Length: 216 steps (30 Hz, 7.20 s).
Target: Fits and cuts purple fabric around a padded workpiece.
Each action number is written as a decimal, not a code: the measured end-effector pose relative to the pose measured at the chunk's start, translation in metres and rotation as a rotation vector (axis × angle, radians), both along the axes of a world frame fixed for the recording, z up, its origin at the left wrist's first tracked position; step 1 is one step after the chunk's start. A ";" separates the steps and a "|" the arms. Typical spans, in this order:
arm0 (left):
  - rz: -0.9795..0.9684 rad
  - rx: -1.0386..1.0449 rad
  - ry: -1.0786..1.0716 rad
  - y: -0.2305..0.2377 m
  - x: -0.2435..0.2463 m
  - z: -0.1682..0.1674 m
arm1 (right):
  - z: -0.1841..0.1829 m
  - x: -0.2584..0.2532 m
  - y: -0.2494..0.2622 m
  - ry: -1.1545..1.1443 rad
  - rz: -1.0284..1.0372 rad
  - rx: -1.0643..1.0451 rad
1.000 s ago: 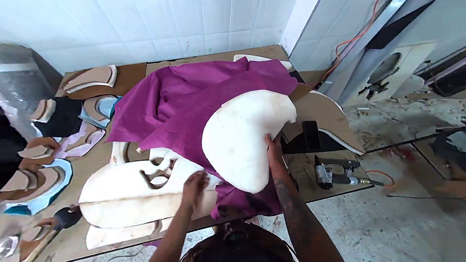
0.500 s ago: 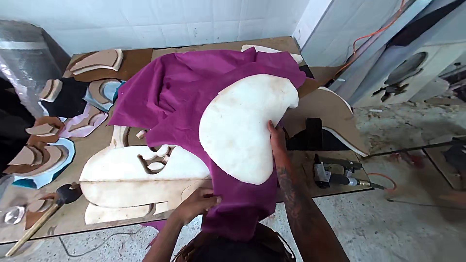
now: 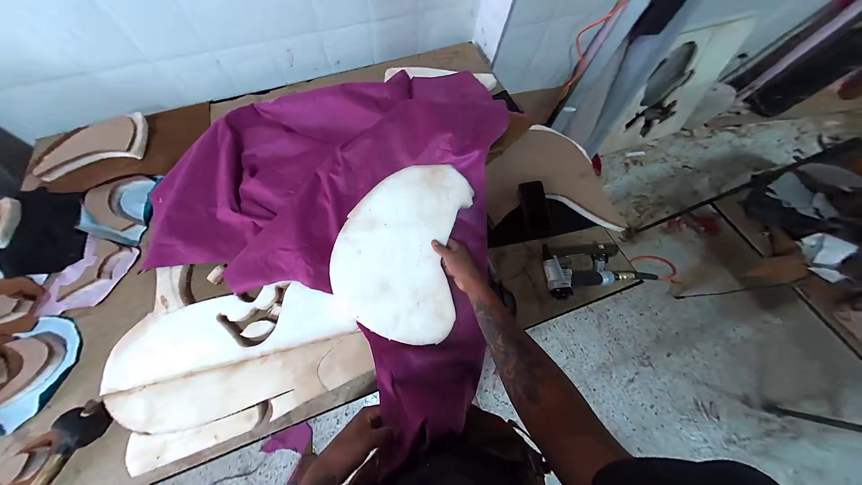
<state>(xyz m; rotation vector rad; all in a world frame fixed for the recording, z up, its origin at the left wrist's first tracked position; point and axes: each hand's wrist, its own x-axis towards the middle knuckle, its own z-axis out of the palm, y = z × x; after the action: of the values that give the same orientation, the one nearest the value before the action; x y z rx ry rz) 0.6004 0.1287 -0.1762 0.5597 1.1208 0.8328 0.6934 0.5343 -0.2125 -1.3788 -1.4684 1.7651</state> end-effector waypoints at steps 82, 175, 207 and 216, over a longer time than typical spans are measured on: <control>0.004 -0.032 0.848 -0.020 0.032 -0.004 | 0.018 0.185 -0.100 0.038 0.034 -0.156; 0.879 -0.064 0.714 0.171 -0.023 -0.004 | -0.023 0.100 -0.006 -0.101 -0.078 0.149; 0.891 0.011 0.876 0.204 -0.048 -0.007 | 0.049 0.067 0.278 -0.006 -0.240 0.200; 0.636 -0.178 1.173 0.241 -0.066 -0.024 | 0.037 0.047 0.372 0.064 -0.335 -0.018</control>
<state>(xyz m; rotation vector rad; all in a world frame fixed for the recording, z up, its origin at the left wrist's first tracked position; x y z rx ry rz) 0.5343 0.3701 -0.2005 0.5410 2.5128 0.9225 0.7409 0.9065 -0.1753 -1.4650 -1.1140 1.5952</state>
